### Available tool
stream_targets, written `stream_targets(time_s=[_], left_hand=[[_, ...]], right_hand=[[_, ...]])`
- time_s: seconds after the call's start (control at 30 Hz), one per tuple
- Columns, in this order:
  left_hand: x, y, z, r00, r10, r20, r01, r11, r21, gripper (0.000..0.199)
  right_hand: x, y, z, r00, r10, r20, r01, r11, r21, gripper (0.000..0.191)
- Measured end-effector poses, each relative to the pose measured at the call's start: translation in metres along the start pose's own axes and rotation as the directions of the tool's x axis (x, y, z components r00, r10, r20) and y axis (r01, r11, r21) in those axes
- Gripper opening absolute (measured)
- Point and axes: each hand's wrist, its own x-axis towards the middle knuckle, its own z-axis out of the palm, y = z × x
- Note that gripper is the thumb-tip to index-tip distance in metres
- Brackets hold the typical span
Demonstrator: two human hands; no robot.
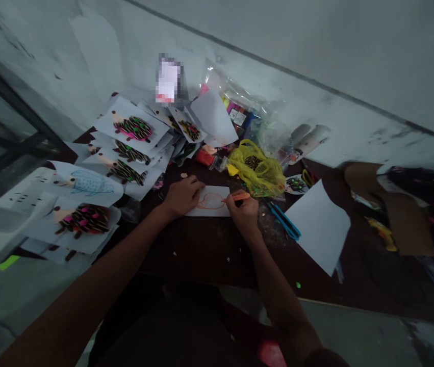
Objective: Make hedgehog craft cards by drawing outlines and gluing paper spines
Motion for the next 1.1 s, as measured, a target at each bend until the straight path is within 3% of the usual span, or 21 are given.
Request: stream_targets(time_s=[0.33, 0.73, 1.1], left_hand=[[0.000, -0.003, 0.003, 0.999, 0.021, -0.041, -0.022, 1.000, -0.022, 0.034], [0.006, -0.015, 0.003, 1.000, -0.004, -0.011, 0.001, 0.965, -0.261, 0.027], [0.007, -0.030, -0.005, 0.988, 0.142, 0.065, -0.106, 0.913, -0.395, 0.029]], right_hand=[[-0.010, -0.013, 0.009, 0.991, -0.062, 0.121, 0.043, 0.987, 0.154, 0.025], [-0.010, -0.010, 0.013, 0.983, -0.125, 0.132, 0.101, 0.979, 0.177, 0.024], [-0.009, -0.012, 0.014, 0.985, -0.138, 0.106, 0.121, 0.981, 0.152, 0.024]])
